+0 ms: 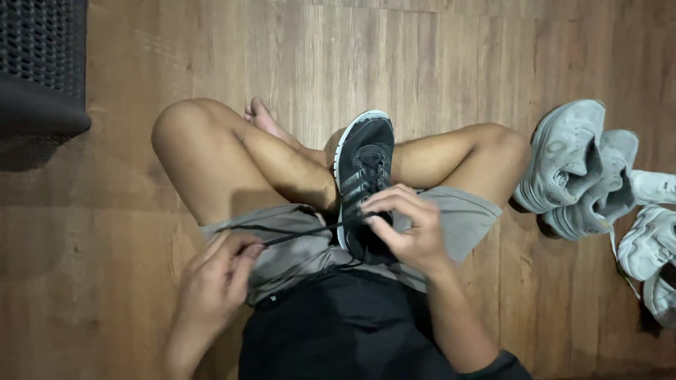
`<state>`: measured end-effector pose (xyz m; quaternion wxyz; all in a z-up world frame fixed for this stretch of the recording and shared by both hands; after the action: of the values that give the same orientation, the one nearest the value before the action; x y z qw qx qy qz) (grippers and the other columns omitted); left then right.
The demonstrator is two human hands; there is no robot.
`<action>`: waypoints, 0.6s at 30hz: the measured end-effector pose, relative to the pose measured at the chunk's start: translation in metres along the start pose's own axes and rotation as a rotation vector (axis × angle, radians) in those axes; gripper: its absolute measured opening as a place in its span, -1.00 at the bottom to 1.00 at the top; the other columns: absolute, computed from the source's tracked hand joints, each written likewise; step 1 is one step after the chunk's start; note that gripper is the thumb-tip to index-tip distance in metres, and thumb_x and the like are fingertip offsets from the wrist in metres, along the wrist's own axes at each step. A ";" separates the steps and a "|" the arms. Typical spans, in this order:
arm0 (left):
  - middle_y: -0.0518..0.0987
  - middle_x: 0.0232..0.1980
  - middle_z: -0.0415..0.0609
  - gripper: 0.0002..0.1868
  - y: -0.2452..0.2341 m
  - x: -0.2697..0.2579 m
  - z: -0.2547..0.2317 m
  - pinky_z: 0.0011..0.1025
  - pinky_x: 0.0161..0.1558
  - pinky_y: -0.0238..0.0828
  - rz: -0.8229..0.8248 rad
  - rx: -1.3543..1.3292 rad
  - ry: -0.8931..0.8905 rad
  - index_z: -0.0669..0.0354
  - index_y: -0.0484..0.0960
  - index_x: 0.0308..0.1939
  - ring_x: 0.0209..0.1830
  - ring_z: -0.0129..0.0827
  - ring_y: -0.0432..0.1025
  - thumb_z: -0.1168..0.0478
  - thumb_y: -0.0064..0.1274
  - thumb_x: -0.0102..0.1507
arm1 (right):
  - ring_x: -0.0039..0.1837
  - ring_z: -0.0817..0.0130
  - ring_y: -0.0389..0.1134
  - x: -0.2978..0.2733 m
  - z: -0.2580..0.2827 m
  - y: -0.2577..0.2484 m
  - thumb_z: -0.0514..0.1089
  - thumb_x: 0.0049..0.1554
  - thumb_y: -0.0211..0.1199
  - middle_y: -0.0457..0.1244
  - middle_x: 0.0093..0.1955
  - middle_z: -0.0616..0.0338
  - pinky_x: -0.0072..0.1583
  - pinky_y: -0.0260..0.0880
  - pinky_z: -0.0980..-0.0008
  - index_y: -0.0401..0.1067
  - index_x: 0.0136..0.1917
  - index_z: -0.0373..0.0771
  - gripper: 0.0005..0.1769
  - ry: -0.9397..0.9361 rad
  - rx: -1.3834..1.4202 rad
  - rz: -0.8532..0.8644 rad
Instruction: Lacing up multiple pairs of sneakers while sitting on the floor
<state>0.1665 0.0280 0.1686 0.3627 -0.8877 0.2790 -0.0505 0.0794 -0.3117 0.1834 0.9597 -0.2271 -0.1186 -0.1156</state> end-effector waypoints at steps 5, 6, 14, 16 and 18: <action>0.95 0.09 0.20 -0.72 0.078 0.033 -0.004 0.09 0.20 0.70 0.134 -0.238 0.106 0.11 0.93 0.29 0.14 0.27 0.81 0.13 0.17 0.67 | 0.06 0.06 0.69 0.011 0.006 -0.032 -0.39 0.30 0.71 0.63 0.02 -0.05 0.25 0.72 0.13 0.69 0.02 -0.33 -0.83 0.046 0.203 0.002; 0.93 -0.03 0.47 -0.67 0.097 0.039 -0.010 0.41 0.07 0.74 0.213 -0.345 0.054 0.16 0.91 0.35 0.05 0.67 0.77 0.11 0.11 0.72 | -0.03 0.00 0.67 0.014 0.006 -0.037 -0.39 0.24 0.76 0.64 -0.06 -0.05 0.19 0.68 0.08 0.73 -0.02 -0.37 -0.82 0.039 0.270 0.009; 0.88 0.12 0.13 -0.79 0.181 0.083 -0.020 0.03 0.15 0.82 0.100 -0.448 0.211 0.10 0.94 0.27 0.12 0.26 0.82 0.18 0.22 0.72 | 0.11 0.28 0.61 0.028 0.000 -0.033 -0.41 0.29 0.73 0.59 0.05 0.02 0.28 0.64 0.18 0.67 0.31 -0.41 -0.62 0.161 0.429 0.043; 0.85 0.10 0.13 -0.81 0.189 0.083 -0.009 0.04 0.07 0.83 0.069 -0.444 0.173 0.13 0.96 0.25 0.09 0.27 0.81 0.21 0.28 0.70 | 0.14 0.35 0.58 0.028 -0.004 -0.033 -0.42 0.31 0.71 0.58 0.09 0.02 0.32 0.59 0.23 0.58 0.52 -0.44 -0.43 0.201 0.484 0.017; 0.82 0.06 0.12 -0.83 0.197 0.083 0.003 -0.02 0.00 0.83 0.073 -0.408 0.136 0.17 0.97 0.23 0.06 0.23 0.83 0.19 0.38 0.66 | 0.06 0.33 0.54 0.030 -0.009 -0.034 -0.40 0.44 0.57 0.55 0.04 -0.03 0.22 0.57 0.24 0.57 0.50 -0.48 -0.58 0.205 0.482 0.006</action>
<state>0.1464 -0.1287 0.0244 0.1575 -0.9266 0.3392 -0.0398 0.1001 -0.3501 0.1976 0.9934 0.0209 -0.0444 -0.1037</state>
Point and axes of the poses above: each hand's wrist, its own x-axis towards the middle knuckle, its own y-axis out of the palm, z = x × y, the point moved 8 cm from there along x, towards the middle knuckle
